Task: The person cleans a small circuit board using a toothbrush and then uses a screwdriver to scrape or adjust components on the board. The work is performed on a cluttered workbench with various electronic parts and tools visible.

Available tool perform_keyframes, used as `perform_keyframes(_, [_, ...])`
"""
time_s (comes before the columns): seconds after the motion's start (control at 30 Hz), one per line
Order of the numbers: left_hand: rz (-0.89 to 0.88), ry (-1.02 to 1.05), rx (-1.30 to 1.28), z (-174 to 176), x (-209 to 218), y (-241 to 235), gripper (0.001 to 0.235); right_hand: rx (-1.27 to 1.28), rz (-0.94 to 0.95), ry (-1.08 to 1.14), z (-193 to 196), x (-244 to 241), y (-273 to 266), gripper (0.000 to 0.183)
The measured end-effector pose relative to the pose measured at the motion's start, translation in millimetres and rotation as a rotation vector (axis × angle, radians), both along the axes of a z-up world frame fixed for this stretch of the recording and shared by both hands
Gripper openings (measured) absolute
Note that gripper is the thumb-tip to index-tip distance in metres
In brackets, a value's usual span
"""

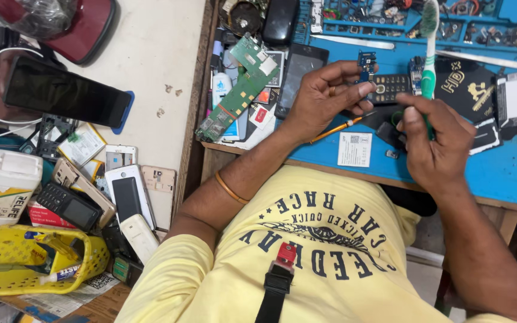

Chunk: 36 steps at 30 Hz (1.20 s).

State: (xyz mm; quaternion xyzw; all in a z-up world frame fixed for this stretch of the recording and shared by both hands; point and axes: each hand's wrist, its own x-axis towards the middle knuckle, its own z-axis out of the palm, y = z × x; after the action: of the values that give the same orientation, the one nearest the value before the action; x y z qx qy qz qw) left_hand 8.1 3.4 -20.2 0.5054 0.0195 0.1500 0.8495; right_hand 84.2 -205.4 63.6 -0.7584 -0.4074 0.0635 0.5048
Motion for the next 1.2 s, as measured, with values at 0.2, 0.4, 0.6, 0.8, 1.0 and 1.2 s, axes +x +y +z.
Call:
perform_keyframes(0.2, [0.067,-0.006,0.052,2,0,-1,0.04,0.034,-0.002,-0.203,-9,6,1,0.038])
perform_keyframes(0.4, [0.147,-0.048,-0.034,2,2,6,0.042,-0.071,-0.025,-0.405,-5,19,-7,0.028])
perform_keyframes(0.6, [0.126,-0.01,0.076,13,-3,4,0.05,-0.284,-0.094,-0.734,-5,22,-5,0.01])
perform_keyframes(0.8, [0.137,-0.05,0.104,15,-4,3,0.052,-0.32,0.128,-0.606,-8,0,11,0.021])
perform_keyframes(1.0, [0.173,-0.104,0.214,12,-3,1,0.05,-0.417,0.277,-0.584,-16,-16,27,0.03])
perform_keyframes(1.2, [0.152,-0.052,0.119,11,-3,3,0.047,-0.339,0.298,-0.765,-17,-14,27,0.018])
